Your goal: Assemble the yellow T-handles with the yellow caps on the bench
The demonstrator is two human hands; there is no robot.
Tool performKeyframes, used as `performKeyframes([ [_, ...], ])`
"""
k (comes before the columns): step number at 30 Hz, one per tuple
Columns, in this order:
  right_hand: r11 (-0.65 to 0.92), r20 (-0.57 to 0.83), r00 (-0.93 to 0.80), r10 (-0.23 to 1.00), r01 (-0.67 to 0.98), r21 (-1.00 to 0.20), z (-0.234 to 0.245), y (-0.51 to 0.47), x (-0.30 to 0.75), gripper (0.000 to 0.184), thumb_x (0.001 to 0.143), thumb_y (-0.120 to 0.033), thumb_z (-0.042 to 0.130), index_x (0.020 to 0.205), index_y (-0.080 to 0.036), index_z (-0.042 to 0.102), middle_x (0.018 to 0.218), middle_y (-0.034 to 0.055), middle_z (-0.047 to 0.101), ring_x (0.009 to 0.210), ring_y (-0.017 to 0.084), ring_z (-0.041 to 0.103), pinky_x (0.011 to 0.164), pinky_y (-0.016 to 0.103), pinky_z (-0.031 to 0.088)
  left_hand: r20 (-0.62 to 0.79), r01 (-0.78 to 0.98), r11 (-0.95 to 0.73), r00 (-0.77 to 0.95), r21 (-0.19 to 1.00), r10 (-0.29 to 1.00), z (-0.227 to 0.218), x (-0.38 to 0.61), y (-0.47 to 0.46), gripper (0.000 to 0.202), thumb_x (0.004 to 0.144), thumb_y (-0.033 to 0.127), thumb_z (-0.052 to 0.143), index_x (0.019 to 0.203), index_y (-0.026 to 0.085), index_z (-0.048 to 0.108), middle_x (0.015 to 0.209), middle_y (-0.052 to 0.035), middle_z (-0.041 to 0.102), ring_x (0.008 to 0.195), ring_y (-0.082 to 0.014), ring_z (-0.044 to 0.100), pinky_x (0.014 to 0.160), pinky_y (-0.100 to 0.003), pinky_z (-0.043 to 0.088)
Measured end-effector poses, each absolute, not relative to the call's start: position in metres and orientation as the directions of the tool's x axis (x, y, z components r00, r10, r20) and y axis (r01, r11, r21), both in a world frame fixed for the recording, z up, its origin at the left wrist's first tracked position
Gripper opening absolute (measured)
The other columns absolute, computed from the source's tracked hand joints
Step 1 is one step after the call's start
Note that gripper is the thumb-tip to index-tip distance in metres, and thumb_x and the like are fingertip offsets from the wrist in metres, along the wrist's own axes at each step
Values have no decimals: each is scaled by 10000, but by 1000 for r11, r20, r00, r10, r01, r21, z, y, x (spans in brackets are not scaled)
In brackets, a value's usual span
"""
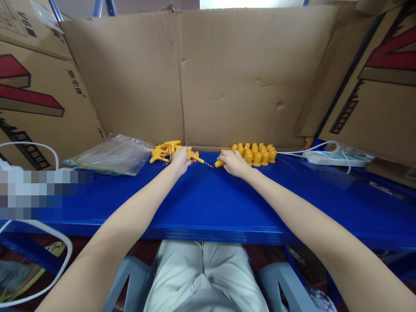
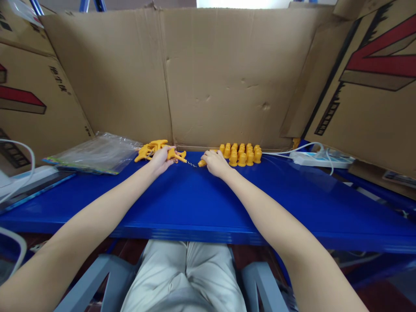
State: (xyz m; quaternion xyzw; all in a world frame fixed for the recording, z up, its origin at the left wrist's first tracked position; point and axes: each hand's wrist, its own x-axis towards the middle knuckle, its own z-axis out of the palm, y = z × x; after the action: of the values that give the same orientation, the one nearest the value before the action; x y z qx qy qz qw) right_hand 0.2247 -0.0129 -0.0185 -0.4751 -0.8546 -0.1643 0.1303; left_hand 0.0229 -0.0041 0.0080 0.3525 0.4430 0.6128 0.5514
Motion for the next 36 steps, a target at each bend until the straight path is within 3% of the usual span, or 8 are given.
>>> performKeyframes([
  [12, 560, 347, -523, 778, 829, -5, -22, -12, 219, 300, 843, -150, 550, 1129, -167, 637, 1157, 110, 640, 1112, 251, 556, 896, 370, 382, -95, -392, 14, -190, 920, 977, 8, 21, -2, 141, 874, 92, 438, 764, 153, 500, 590, 6, 523, 517, -101, 531, 519, -216, 460],
  [17, 558, 375, -475, 796, 815, -154, -28, -6, 217, 348, 828, -216, 606, 1172, -165, 630, 1158, 112, 663, 1073, 247, 609, 907, 372, 434, -89, -383, 30, -139, 923, 986, 7, 23, -6, 140, 893, 75, 408, 906, 146, 528, 644, 0, 547, 574, -98, 566, 643, -268, 543],
  [21, 563, 395, -457, 797, 799, -212, -29, -4, 216, 359, 806, -184, 620, 1162, -137, 641, 1155, 124, 671, 1068, 241, 628, 927, 353, 456, -91, -214, 91, 7, 973, 996, 3, 25, -12, 311, 881, 36, 380, 1122, 155, 536, 747, -19, 583, 664, -102, 589, 731, -296, 563],
  [25, 560, 410, -441, 798, 795, -235, -29, -4, 217, 343, 791, -159, 635, 1133, -148, 656, 1144, 113, 680, 1065, 236, 634, 928, 351, 470, -58, 163, 43, 90, 986, 994, -4, 25, -15, 526, 831, 96, 529, 1345, 176, 447, 1044, -93, 625, 772, -134, 610, 721, -286, 553],
  [27, 550, 406, -430, 806, 797, -248, -29, -3, 218, 336, 786, -154, 642, 1121, -138, 661, 1129, 117, 685, 1060, 237, 637, 923, 350, 476, -16, 417, -45, 142, 908, 990, -8, 23, -14, 652, 783, 95, 578, 1406, 154, 395, 1153, -137, 611, 868, -182, 631, 735, -295, 547],
  [30, 563, 408, -441, 799, 788, -249, -30, -2, 219, 330, 780, -150, 650, 1110, -157, 668, 1122, 103, 688, 1053, 231, 639, 930, 354, 477, 104, 752, -237, 221, 615, 970, -14, 18, -9, 672, 730, 40, 561, 1386, 109, 437, 1259, -165, 585, 1070, -239, 608, 892, -312, 503],
  [33, 591, 404, -472, 783, 767, -249, -31, -1, 219, 338, 776, -145, 654, 1114, -156, 668, 1124, 108, 684, 1055, 228, 634, 949, 362, 466, 229, 879, -379, 321, 291, 919, -18, 13, -3, 619, 733, 22, 511, 1347, 96, 486, 1355, -162, 536, 1253, -237, 502, 1048, -303, 389],
  [36, 600, 389, -484, 783, 754, -269, -31, 0, 220, 352, 781, -153, 656, 1132, -133, 660, 1136, 131, 676, 1066, 234, 625, 960, 371, 458, 242, 891, -427, 385, 156, 891, -18, 7, -2, 569, 783, 91, 483, 1350, 137, 484, 1349, -144, 552, 1255, -241, 505, 1061, -336, 372],
])
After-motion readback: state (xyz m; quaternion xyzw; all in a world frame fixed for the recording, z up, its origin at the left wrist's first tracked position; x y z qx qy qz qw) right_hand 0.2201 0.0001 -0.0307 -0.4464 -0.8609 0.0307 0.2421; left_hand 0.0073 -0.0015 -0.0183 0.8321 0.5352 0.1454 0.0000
